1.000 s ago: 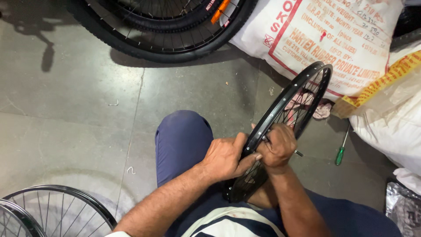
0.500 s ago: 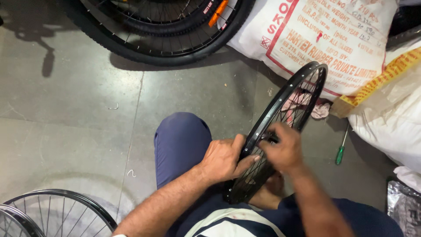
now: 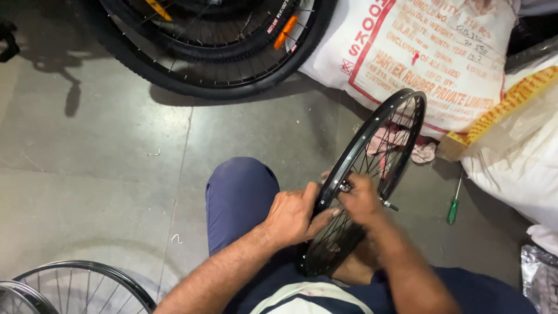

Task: The person threads spokes through a bicycle wheel rim and hub by hand, turning the rim to reach different sections.

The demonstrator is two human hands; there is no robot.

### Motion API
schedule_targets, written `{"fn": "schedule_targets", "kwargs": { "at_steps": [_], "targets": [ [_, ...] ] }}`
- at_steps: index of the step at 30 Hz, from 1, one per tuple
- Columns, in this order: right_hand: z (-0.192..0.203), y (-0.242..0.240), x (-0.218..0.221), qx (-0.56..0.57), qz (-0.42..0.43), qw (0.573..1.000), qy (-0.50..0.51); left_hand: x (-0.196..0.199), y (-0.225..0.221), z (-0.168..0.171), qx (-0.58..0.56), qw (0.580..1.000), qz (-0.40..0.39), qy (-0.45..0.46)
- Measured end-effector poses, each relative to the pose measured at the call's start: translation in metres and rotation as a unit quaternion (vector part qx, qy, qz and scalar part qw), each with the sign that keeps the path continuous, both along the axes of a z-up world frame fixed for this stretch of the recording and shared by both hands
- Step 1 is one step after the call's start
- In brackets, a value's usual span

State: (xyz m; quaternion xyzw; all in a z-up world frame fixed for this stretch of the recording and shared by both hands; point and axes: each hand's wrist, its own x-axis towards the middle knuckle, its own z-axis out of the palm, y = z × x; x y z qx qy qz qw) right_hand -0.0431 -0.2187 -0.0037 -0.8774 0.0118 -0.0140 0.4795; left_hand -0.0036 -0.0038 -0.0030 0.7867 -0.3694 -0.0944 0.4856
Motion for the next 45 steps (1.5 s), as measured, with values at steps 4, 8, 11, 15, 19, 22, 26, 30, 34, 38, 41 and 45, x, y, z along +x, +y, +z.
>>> {"fn": "schedule_targets", "kwargs": {
  "at_steps": [4, 8, 11, 15, 19, 22, 26, 30, 34, 38, 41, 45],
  "targets": [
    [0.030, -0.039, 0.009, 0.277, 0.099, 0.923, 0.248, 0.004, 0.000, 0.018, 0.050, 0.998, -0.010, 0.036],
    [-0.001, -0.014, -0.010, 0.068, 0.020, 0.995, 0.067, 0.049, -0.028, 0.039, 0.011, 0.999, 0.034, 0.038],
    [-0.024, -0.026, -0.008, 0.132, 0.023, 0.991, 0.021, 0.078, -0.061, 0.055, 0.041, 0.999, 0.026, 0.022],
    [-0.022, -0.040, -0.014, 0.100, -0.001, 0.988, 0.119, 0.064, -0.054, 0.054, 0.064, 0.996, 0.002, 0.062],
    [0.013, -0.017, -0.045, 0.051, 0.023, 0.994, -0.089, 0.025, -0.021, 0.039, 0.074, 0.996, 0.033, 0.048],
    [0.015, 0.003, -0.046, 0.019, -0.117, 0.983, -0.137, 0.004, 0.000, 0.028, 0.020, 0.998, 0.029, 0.050],
    [-0.002, 0.005, -0.028, 0.043, -0.090, 0.994, -0.048, 0.000, 0.007, 0.020, 0.005, 0.998, 0.001, 0.064],
    [0.000, 0.002, -0.010, 0.324, -0.060, 0.940, 0.083, 0.004, 0.011, 0.022, 0.008, 0.998, -0.027, 0.048],
    [0.014, 0.014, -0.011, 0.152, 0.003, 0.988, 0.001, 0.006, 0.010, 0.018, 0.035, 0.996, -0.037, 0.072],
    [0.011, 0.030, -0.015, -0.335, -0.050, 0.887, -0.315, 0.002, 0.009, 0.013, 0.025, 0.994, -0.079, 0.065],
    [0.009, 0.020, -0.027, -0.214, -0.050, 0.948, -0.229, 0.005, 0.012, 0.010, -0.049, 0.993, -0.056, 0.095],
    [-0.004, -0.022, -0.039, 0.148, -0.052, 0.986, -0.053, 0.007, 0.012, 0.008, -0.012, 0.988, -0.062, 0.144]
  ]
}}
